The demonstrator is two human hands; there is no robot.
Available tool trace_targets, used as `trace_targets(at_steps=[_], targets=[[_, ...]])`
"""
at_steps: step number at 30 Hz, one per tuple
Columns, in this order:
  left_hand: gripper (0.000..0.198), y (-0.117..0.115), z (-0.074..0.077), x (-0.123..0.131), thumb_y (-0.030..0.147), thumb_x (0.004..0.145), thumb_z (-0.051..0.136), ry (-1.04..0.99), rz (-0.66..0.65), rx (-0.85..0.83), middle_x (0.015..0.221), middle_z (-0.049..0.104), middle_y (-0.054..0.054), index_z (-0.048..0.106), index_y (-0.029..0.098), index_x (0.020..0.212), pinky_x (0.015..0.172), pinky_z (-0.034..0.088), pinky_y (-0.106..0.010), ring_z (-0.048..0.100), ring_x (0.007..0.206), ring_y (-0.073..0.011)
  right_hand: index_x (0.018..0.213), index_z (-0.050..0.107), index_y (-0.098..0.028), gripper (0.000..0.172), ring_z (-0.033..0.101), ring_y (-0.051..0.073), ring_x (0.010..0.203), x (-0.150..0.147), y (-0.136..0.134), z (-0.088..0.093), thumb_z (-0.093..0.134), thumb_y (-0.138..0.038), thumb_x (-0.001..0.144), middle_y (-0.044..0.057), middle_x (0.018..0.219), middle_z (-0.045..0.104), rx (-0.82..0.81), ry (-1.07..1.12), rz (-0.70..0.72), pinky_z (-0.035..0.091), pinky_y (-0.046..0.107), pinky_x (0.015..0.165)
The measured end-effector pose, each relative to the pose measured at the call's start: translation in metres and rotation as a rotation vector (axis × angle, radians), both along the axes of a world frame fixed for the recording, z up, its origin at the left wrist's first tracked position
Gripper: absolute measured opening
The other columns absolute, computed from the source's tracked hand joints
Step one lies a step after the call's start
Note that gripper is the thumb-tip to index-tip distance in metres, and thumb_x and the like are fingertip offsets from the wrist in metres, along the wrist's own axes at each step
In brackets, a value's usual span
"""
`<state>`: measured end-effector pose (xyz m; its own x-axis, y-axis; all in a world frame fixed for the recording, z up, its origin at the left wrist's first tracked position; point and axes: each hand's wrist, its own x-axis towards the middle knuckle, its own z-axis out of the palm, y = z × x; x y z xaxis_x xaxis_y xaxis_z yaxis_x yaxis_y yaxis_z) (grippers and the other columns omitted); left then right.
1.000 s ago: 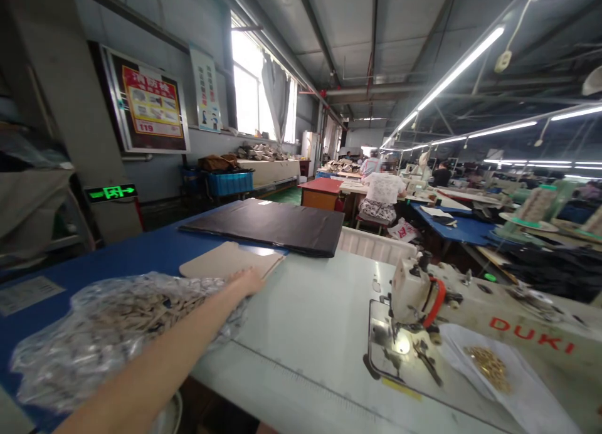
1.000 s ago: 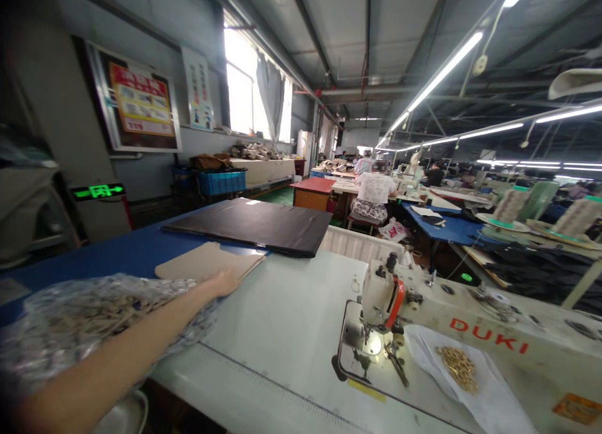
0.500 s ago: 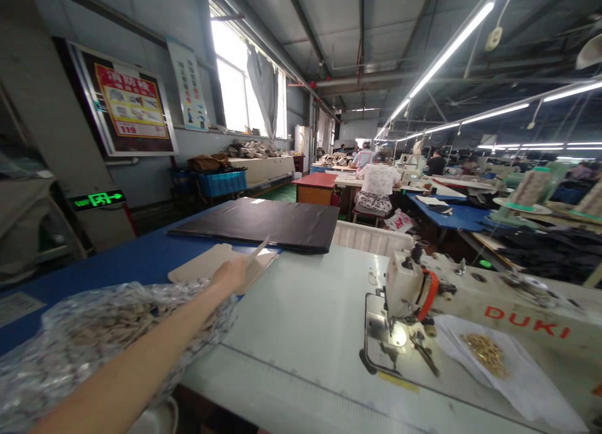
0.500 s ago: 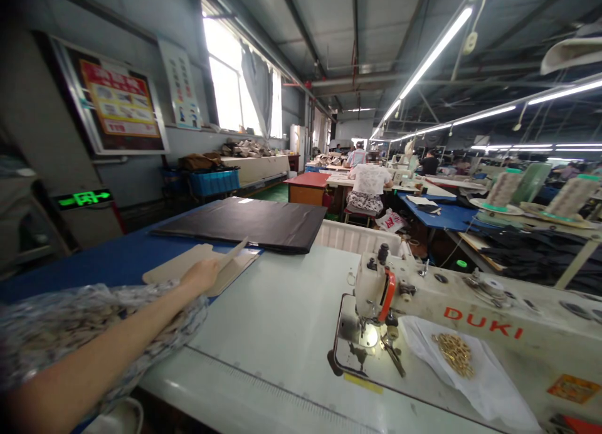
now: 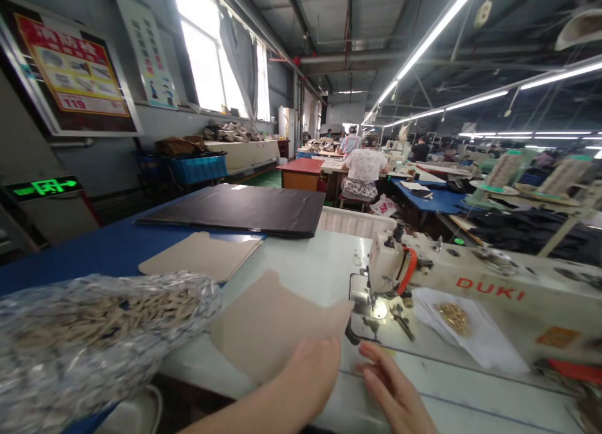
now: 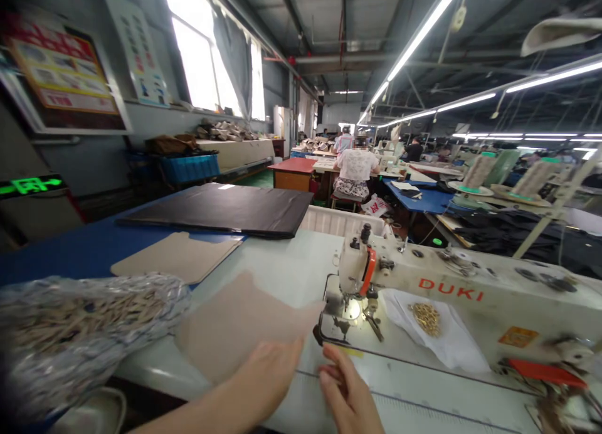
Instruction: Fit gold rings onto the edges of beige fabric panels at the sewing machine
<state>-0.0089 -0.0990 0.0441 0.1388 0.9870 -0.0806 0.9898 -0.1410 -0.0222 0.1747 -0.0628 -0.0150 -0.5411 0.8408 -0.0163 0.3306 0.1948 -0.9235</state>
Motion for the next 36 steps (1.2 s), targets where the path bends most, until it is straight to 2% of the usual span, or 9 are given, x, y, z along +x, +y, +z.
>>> trace_targets(at_steps=[2,5,7,10,14,17,22,29,36], targets=[[0.043,0.001,-0.010,0.016,0.005,0.081,0.039,-0.098,0.017,-0.003,0.096,0.069,-0.015,0.054,0.011,0.121,0.079,0.051,-0.038,0.066,0.091,-0.0272,0.132,0.048,-0.021,0.048,0.051,0.025,0.119,-0.013,0.011,0.005,0.042,-0.045,0.091,0.010,0.134,0.051,0.024,0.063,-0.024,0.042,0.042,0.100],[0.031,0.005,-0.009,0.020,0.019,0.088,0.038,-0.338,0.073,0.005,0.098,0.070,-0.009,0.061,0.019,0.109,0.079,0.051,-0.039,0.066,0.091,-0.0260,0.120,0.058,-0.019,0.043,0.052,0.023,0.118,-0.022,0.018,0.009,0.040,-0.045,0.092,0.010,0.126,0.057,0.108,0.074,-0.049,0.039,0.042,0.103],[0.026,0.006,-0.006,0.012,0.032,0.089,0.043,-0.485,0.057,-0.009,0.097,0.071,-0.005,0.063,0.023,0.105,0.080,0.051,-0.036,0.066,0.090,-0.0232,0.114,0.063,-0.019,0.039,0.054,0.022,0.115,-0.021,0.019,0.010,0.040,-0.043,0.092,0.010,0.123,0.060,0.160,0.052,-0.029,0.040,0.041,0.103],[0.029,0.007,-0.009,-0.014,0.035,0.089,0.045,-0.602,0.009,0.032,0.101,0.070,-0.003,0.061,0.025,0.111,0.082,0.051,-0.030,0.065,0.091,-0.0183,0.113,0.063,-0.018,0.035,0.053,0.023,0.116,-0.016,0.021,0.009,0.041,-0.034,0.092,0.011,0.123,0.060,0.238,-0.009,0.009,0.041,0.041,0.102],[0.044,0.015,-0.031,-0.058,0.037,0.088,0.042,-0.358,0.042,0.270,0.131,0.055,-0.011,0.052,0.020,0.128,0.102,0.040,-0.042,0.049,0.121,-0.0252,0.125,0.055,-0.012,0.039,0.044,0.024,0.126,-0.015,0.020,0.007,0.040,-0.020,0.089,0.015,0.135,0.049,0.433,-0.226,-0.010,0.037,0.045,0.105],[0.051,0.022,-0.048,-0.074,0.043,0.087,0.042,-0.129,0.040,0.306,0.140,0.045,-0.011,0.047,0.020,0.133,0.104,0.035,-0.049,0.041,0.129,-0.0294,0.137,0.040,-0.010,0.053,0.028,0.026,0.136,-0.020,0.014,0.005,0.049,-0.018,0.086,0.015,0.146,0.032,0.627,-0.411,0.109,0.029,0.046,0.110],[0.055,0.027,-0.058,-0.062,0.045,0.089,0.034,0.000,0.035,0.270,0.143,0.040,-0.011,0.043,0.018,0.136,0.103,0.035,-0.050,0.037,0.132,-0.0291,0.145,0.022,-0.011,0.070,0.014,0.025,0.140,-0.026,0.003,0.005,0.053,-0.036,0.087,0.012,0.152,0.014,0.645,-0.527,0.301,0.022,0.042,0.113],[0.056,0.032,-0.060,-0.059,0.045,0.090,0.031,0.029,0.018,0.286,0.142,0.041,-0.012,0.044,0.016,0.136,0.101,0.037,-0.051,0.038,0.131,-0.0304,0.143,0.025,-0.006,0.067,0.011,0.023,0.141,-0.023,0.002,0.019,0.033,-0.051,0.094,0.014,0.151,0.016,0.612,-0.483,0.311,0.017,0.041,0.115],[0.056,0.031,-0.060,-0.060,0.045,0.090,0.030,0.021,0.007,0.301,0.141,0.043,-0.013,0.045,0.016,0.135,0.099,0.038,-0.052,0.040,0.129,-0.0311,0.143,0.025,-0.003,0.069,0.010,0.023,0.141,-0.025,0.001,0.020,0.034,-0.051,0.094,0.016,0.150,0.018,0.683,-0.479,0.339,0.016,0.041,0.115]])
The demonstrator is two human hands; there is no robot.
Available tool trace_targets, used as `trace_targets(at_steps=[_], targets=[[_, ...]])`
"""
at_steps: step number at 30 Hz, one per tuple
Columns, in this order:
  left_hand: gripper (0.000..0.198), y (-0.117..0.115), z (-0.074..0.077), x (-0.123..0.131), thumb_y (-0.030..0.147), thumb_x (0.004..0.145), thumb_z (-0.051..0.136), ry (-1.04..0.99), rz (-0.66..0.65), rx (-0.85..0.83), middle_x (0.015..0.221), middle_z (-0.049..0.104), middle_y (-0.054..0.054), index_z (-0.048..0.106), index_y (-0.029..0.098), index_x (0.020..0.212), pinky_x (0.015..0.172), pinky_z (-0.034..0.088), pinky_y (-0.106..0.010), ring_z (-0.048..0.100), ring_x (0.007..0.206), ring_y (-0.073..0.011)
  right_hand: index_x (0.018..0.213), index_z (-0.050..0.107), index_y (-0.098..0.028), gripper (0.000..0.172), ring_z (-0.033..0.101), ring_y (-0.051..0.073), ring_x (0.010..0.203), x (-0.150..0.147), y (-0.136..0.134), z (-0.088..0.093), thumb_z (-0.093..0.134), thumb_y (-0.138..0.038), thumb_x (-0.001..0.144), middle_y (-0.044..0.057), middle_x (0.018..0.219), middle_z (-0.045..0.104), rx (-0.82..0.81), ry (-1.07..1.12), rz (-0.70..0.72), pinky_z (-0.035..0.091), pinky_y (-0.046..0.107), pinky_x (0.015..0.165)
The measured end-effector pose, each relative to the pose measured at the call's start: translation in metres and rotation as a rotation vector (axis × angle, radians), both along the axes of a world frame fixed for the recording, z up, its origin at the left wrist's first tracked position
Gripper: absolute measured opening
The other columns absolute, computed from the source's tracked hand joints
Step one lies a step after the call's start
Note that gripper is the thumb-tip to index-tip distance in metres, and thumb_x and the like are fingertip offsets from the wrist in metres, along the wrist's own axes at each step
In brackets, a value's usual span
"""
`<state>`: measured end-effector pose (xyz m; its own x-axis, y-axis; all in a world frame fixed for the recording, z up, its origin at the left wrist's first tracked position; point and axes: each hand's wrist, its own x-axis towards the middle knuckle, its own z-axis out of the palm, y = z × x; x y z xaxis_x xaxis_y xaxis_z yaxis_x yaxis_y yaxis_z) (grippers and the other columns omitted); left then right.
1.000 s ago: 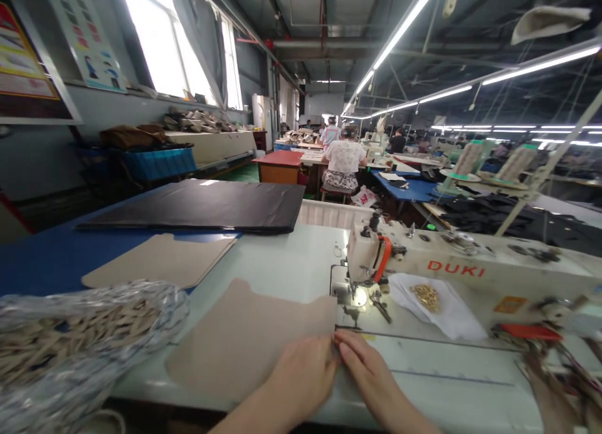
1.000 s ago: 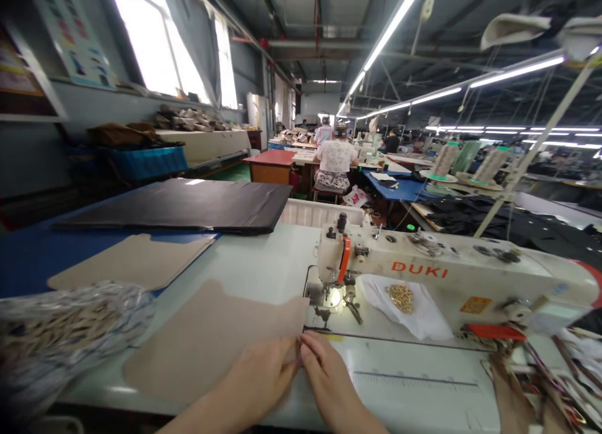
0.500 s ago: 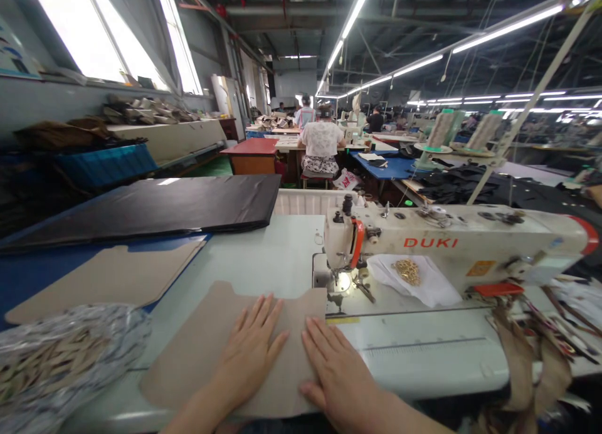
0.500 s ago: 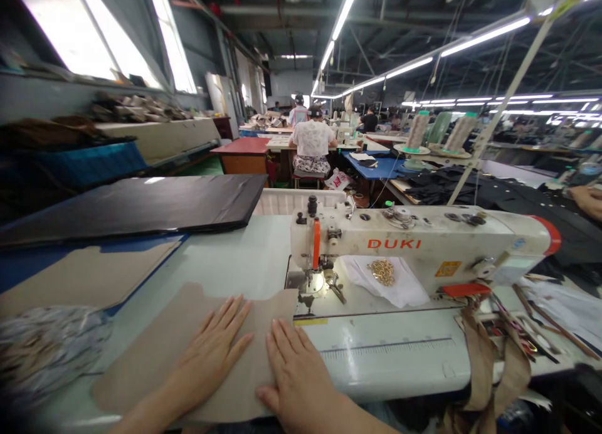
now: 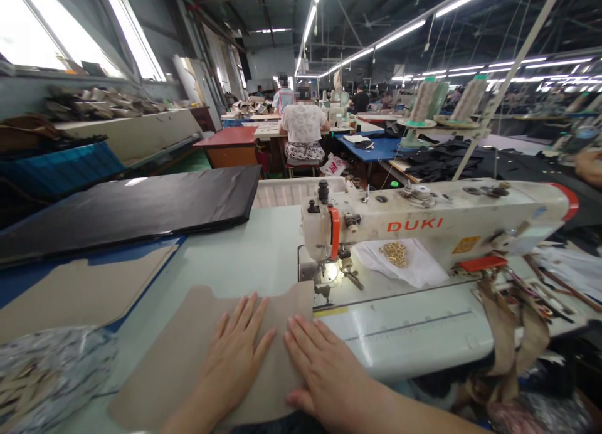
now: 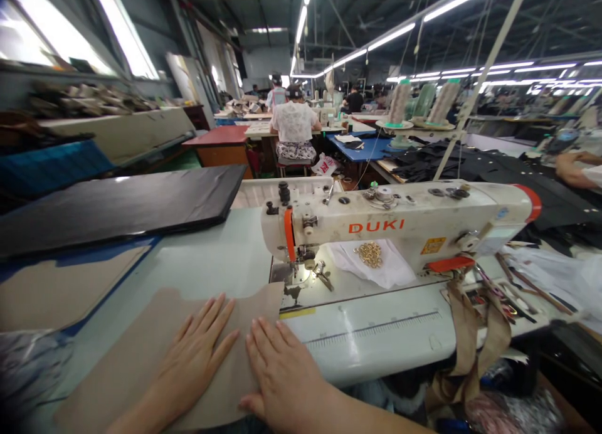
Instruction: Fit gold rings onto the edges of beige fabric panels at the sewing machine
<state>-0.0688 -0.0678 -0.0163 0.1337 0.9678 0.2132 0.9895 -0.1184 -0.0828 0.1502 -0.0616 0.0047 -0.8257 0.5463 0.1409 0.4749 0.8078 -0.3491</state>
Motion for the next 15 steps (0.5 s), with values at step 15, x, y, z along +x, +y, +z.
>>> trace_targets(at_steps=[15], targets=[[0.055,-0.002,0.002,0.004,0.044,0.090,0.030,0.026,0.026,-0.025,0.142,0.041,-0.012,0.044,0.016,0.135,0.101,0.038,-0.051,0.038,0.131,-0.0297,0.144,0.019,-0.001,0.076,0.005,0.022,0.141,0.005,-0.006,0.004,0.047,-0.047,0.090,0.016,0.151,0.013,-0.043,-0.008,0.110,0.007,0.036,0.117]])
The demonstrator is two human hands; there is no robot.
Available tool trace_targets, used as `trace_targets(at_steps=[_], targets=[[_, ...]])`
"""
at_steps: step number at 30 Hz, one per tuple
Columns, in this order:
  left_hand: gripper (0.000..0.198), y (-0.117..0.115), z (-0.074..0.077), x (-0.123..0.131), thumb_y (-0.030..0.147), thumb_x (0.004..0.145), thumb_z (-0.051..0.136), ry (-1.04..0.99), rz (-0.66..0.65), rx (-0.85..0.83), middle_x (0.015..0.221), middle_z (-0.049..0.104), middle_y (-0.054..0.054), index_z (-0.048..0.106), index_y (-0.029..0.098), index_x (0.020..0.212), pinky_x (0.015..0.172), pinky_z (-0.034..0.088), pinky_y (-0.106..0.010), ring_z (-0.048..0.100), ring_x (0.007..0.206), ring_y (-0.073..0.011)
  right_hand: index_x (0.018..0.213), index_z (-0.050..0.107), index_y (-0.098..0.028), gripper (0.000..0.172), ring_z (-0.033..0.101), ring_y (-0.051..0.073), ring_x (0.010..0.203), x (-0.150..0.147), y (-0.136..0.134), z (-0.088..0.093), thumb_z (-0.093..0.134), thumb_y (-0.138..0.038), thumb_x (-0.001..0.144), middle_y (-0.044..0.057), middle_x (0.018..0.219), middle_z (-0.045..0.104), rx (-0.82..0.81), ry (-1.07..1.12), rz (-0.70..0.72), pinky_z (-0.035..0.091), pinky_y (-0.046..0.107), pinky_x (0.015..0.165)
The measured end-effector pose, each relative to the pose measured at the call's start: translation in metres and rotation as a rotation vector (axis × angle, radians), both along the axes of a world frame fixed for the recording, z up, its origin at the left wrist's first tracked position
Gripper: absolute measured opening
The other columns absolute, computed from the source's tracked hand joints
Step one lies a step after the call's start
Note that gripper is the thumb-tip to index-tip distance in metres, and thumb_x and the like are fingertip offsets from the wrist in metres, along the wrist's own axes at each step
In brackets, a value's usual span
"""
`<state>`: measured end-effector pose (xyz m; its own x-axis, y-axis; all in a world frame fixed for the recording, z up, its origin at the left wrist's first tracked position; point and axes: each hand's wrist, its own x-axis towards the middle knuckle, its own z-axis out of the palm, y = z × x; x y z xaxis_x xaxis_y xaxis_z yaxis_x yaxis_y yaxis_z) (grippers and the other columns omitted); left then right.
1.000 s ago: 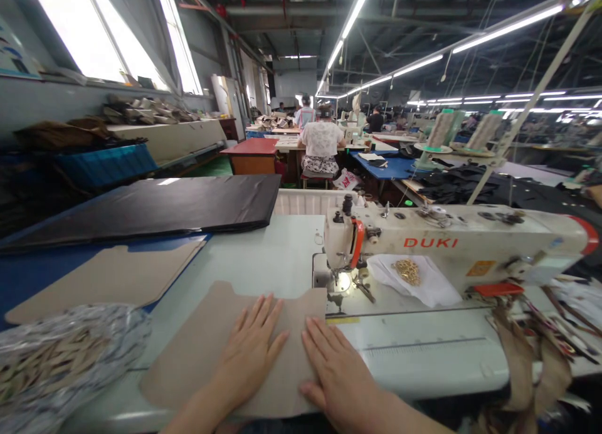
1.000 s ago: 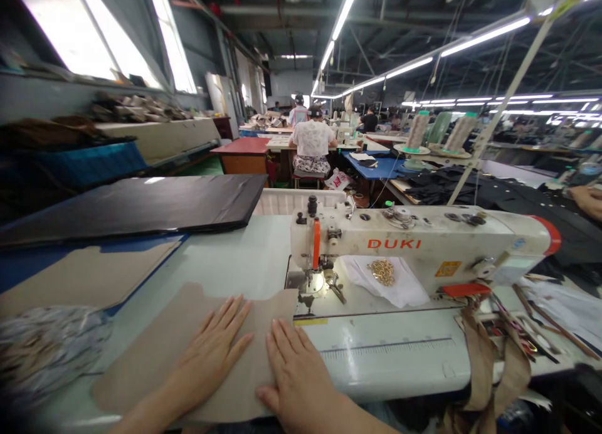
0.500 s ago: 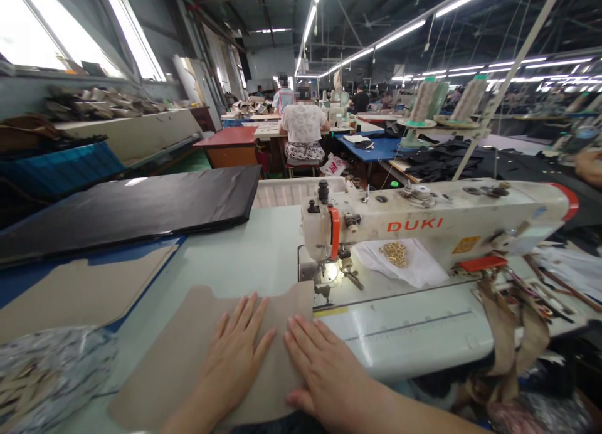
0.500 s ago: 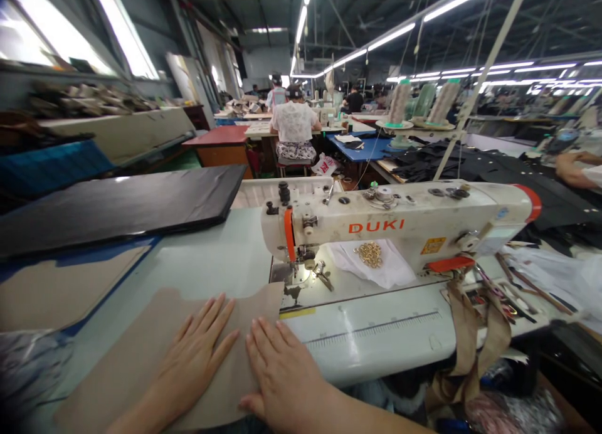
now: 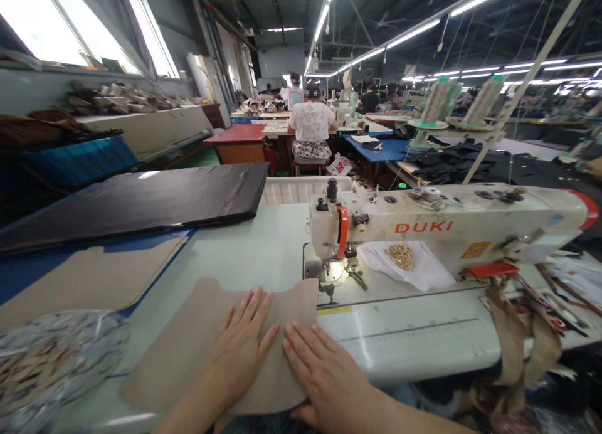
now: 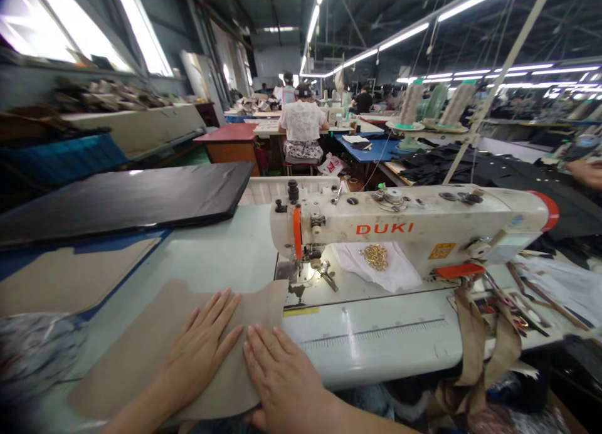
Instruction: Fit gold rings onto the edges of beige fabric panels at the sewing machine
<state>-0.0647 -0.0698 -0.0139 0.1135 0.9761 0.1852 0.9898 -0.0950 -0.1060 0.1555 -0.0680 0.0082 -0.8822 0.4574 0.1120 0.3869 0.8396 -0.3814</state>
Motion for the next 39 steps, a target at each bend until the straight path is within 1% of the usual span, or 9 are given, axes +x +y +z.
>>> trace_targets(at_steps=[7,12,15,18,21,24,27,33,39], targets=[[0.053,-0.001,0.004,0.008,0.041,0.090,0.034,-0.047,0.053,-0.024,0.142,0.041,-0.014,0.044,0.015,0.135,0.103,0.035,-0.053,0.036,0.131,-0.0312,0.144,0.023,-0.004,0.057,0.007,0.021,0.141,-0.001,0.004,-0.008,0.036,-0.031,0.095,0.013,0.152,0.015,0.054,-0.019,0.019,0.008,0.036,0.117],[0.052,-0.008,0.011,0.020,0.038,0.090,0.040,-0.163,0.115,-0.071,0.144,0.039,-0.014,0.041,0.015,0.137,0.105,0.033,-0.052,0.033,0.134,-0.0301,0.145,0.024,-0.010,0.067,0.024,0.026,0.137,0.004,0.009,-0.033,0.050,-0.033,0.088,0.013,0.149,0.022,0.166,-0.005,0.020,0.025,0.040,0.112],[0.050,-0.020,0.019,0.014,0.034,0.089,0.044,-0.255,0.112,-0.025,0.145,0.037,-0.012,0.040,0.018,0.137,0.105,0.035,-0.049,0.034,0.133,-0.0273,0.147,0.011,-0.012,0.085,0.036,0.031,0.131,0.011,0.020,-0.059,0.059,-0.032,0.080,0.015,0.146,0.028,0.288,0.072,0.043,0.040,0.042,0.102],[0.041,-0.043,0.039,-0.012,0.029,0.090,0.041,-0.323,0.114,0.115,0.141,0.045,-0.009,0.050,0.021,0.128,0.105,0.038,-0.042,0.041,0.129,-0.0217,0.147,-0.001,-0.022,0.081,0.044,0.024,0.127,0.021,0.035,-0.076,0.049,-0.016,0.084,0.007,0.144,0.035,0.349,0.106,0.076,0.046,0.034,0.096],[0.037,-0.073,0.073,-0.058,0.035,0.091,0.035,-0.388,0.214,0.275,0.119,0.064,-0.007,0.064,0.020,0.108,0.099,0.044,-0.034,0.058,0.110,-0.0193,0.146,-0.002,-0.024,0.079,0.042,0.025,0.128,0.034,0.044,-0.077,0.050,-0.027,0.087,0.006,0.146,0.032,0.324,0.096,0.032,0.045,0.036,0.098],[0.041,-0.100,0.107,-0.115,0.045,0.088,0.035,-0.417,0.505,0.399,0.099,0.070,-0.005,0.067,0.020,0.094,0.088,0.049,-0.032,0.064,0.094,-0.0208,0.146,-0.002,-0.021,0.087,0.045,0.029,0.125,0.040,0.046,-0.071,0.055,-0.043,0.084,0.009,0.144,0.034,0.356,0.112,0.003,0.045,0.039,0.097],[0.041,-0.116,0.126,-0.159,0.044,0.084,0.038,-0.386,0.780,0.319,0.093,0.071,-0.003,0.064,0.015,0.097,0.081,0.050,-0.032,0.065,0.086,-0.0209,0.146,-0.001,-0.020,0.086,0.050,0.029,0.121,0.040,0.044,-0.070,0.054,-0.045,0.085,0.011,0.141,0.040,0.421,0.131,-0.013,0.048,0.039,0.093],[0.038,-0.112,0.117,-0.178,0.043,0.082,0.040,-0.334,0.696,0.031,0.087,0.072,-0.004,0.066,0.015,0.088,0.081,0.048,-0.026,0.066,0.086,-0.0197,0.145,0.009,-0.021,0.078,0.047,0.028,0.124,0.036,0.040,-0.072,0.054,-0.042,0.086,0.008,0.143,0.036,0.399,0.148,-0.037,0.045,0.039,0.097],[0.048,-0.104,0.104,-0.190,0.046,0.083,0.026,-0.242,0.657,0.131,0.063,0.069,0.003,0.064,0.018,0.073,0.067,0.049,-0.029,0.066,0.069,-0.0201,0.142,0.031,-0.017,0.064,0.033,0.028,0.133,0.031,0.022,-0.030,0.051,-0.043,0.087,0.009,0.147,0.027,0.091,-0.050,-0.156,0.036,0.043,0.106]])
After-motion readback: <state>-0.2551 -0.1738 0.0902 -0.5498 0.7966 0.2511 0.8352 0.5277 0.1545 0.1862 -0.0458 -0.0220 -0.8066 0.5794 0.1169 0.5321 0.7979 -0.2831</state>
